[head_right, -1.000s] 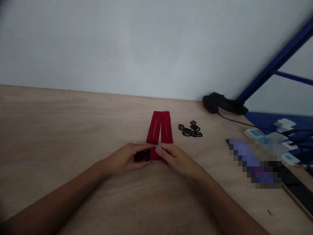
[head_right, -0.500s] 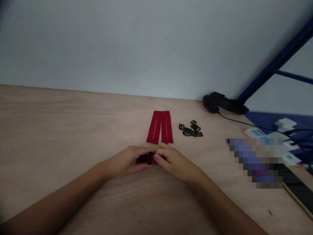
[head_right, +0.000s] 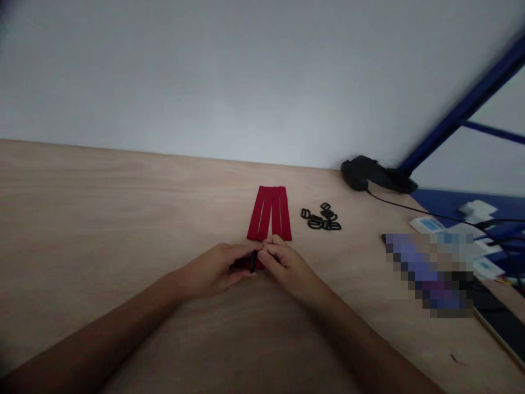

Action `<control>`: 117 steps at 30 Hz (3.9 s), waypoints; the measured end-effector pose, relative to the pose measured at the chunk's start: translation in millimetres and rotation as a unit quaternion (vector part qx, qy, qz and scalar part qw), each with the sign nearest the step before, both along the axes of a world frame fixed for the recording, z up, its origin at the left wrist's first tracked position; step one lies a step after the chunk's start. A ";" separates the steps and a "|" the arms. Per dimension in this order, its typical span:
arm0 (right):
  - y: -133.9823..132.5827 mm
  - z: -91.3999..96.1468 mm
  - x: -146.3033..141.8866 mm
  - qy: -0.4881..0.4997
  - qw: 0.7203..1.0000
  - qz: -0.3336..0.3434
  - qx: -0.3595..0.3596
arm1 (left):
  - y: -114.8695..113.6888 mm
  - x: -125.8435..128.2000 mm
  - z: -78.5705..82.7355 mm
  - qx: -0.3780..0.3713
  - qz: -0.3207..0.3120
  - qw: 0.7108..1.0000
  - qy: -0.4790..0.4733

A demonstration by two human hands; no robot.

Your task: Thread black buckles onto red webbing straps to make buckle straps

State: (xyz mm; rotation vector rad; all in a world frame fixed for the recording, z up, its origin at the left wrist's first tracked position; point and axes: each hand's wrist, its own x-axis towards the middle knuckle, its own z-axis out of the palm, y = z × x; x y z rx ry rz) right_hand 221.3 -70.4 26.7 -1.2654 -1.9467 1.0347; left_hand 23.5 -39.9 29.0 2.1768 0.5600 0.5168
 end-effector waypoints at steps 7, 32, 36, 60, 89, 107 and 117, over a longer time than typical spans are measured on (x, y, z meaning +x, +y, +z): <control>-0.4 -0.3 2.0 -0.018 0.999 0.051 0.002 | -1.9 1.0 0.3 0.011 -0.004 1.000 -0.011; -8.4 -1.2 -5.4 -0.077 0.987 0.022 0.140 | -0.1 6.5 -5.5 -0.065 0.117 0.989 -0.061; -7.9 -1.3 -10.0 -0.111 0.975 0.018 0.193 | -3.6 12.2 -3.7 -0.029 0.116 0.990 -0.078; -6.7 -6.5 -13.6 -0.084 0.976 -0.031 0.199 | -2.5 11.1 -3.2 -0.025 0.136 0.987 -0.079; -9.7 -6.6 -17.6 -0.142 0.971 -0.089 0.168 | -1.0 12.0 -5.2 -0.044 0.188 0.978 -0.079; 1.8 -5.7 5.8 -0.176 0.968 -0.125 0.131 | 15.4 -8.9 0.7 -0.039 0.276 0.956 0.086; 5.3 -10.0 8.2 -0.130 0.974 -0.096 0.159 | 11.5 -3.3 -6.1 -0.018 0.257 0.964 0.062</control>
